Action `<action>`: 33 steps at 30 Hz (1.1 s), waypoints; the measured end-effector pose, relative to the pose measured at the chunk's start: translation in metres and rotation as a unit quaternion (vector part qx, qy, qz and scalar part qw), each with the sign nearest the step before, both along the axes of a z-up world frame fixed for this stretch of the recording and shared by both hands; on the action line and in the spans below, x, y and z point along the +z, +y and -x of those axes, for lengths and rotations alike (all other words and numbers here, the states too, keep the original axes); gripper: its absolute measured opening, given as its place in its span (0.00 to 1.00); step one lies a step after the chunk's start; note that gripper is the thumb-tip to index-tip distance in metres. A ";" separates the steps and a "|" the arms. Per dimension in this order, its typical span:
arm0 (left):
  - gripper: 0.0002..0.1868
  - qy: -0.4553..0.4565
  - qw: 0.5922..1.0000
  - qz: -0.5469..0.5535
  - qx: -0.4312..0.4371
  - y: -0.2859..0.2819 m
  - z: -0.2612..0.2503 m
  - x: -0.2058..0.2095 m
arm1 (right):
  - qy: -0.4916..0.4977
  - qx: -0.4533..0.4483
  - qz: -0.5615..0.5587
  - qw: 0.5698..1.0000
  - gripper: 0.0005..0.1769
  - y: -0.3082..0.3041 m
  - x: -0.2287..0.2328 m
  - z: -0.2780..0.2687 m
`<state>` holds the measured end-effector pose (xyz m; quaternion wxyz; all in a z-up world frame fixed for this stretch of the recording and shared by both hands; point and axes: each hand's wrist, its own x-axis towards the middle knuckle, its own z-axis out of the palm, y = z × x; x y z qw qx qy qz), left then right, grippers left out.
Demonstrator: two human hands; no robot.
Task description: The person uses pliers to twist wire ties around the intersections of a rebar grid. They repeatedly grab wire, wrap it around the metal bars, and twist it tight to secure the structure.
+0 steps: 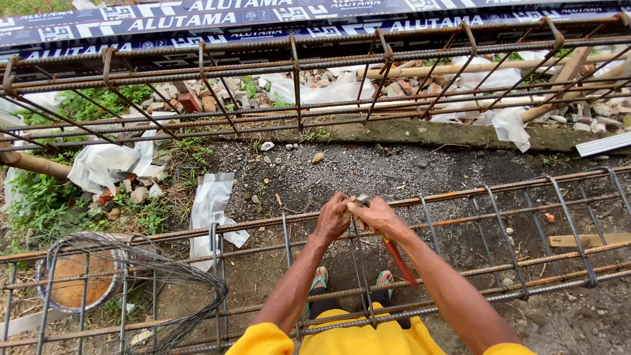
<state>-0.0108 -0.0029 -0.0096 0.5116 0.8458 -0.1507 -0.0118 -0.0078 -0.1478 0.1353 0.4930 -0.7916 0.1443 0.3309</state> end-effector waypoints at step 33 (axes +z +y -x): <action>0.14 0.298 0.929 0.218 0.013 0.013 -0.011 0.061 | -0.205 0.315 0.379 0.846 0.33 -0.127 0.070 0.039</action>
